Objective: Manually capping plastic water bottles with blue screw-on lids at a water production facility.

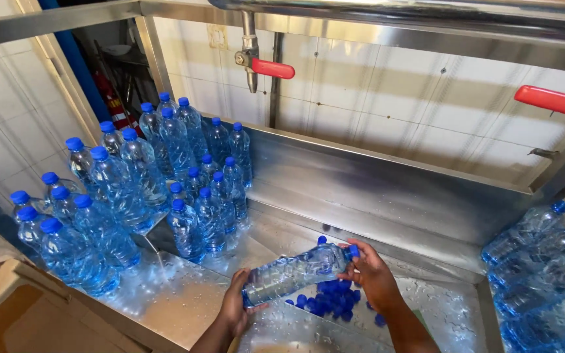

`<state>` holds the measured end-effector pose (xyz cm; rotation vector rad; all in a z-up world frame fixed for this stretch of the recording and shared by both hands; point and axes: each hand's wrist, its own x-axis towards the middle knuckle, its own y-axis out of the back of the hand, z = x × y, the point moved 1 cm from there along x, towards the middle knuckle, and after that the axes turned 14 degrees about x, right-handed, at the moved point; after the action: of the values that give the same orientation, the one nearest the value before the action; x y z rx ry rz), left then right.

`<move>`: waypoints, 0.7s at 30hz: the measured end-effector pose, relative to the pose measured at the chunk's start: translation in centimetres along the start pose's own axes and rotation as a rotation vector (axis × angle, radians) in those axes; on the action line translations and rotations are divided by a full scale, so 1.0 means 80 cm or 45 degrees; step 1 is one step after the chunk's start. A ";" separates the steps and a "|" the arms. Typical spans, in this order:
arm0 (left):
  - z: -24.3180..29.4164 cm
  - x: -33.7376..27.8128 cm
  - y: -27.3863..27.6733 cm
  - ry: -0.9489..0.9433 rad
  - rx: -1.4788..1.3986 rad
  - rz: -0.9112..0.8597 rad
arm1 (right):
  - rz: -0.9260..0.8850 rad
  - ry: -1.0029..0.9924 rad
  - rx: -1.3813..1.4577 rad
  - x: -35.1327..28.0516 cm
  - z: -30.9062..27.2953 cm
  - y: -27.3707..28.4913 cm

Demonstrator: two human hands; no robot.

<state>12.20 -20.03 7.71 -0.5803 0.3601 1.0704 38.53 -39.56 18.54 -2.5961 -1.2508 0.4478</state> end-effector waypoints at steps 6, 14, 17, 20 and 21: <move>0.009 0.008 0.022 -0.034 0.167 0.009 | 0.083 1.251 -1.563 0.060 0.040 0.059; 0.009 -0.033 -0.040 -0.356 0.350 0.166 | 0.180 0.525 -0.025 0.086 0.000 -0.003; 0.013 -0.022 -0.022 -0.252 0.275 0.213 | 0.001 0.207 0.308 0.060 -0.017 -0.023; 0.015 0.019 0.005 -0.073 0.072 0.109 | -0.127 0.432 -0.344 0.044 -0.028 -0.031; 0.011 0.035 0.017 0.020 0.018 0.016 | -0.073 0.654 -0.950 0.038 -0.029 -0.033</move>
<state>12.27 -17.00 6.55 -0.5747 0.3856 1.0750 39.26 -35.75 21.01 -2.9101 -1.4676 -0.8071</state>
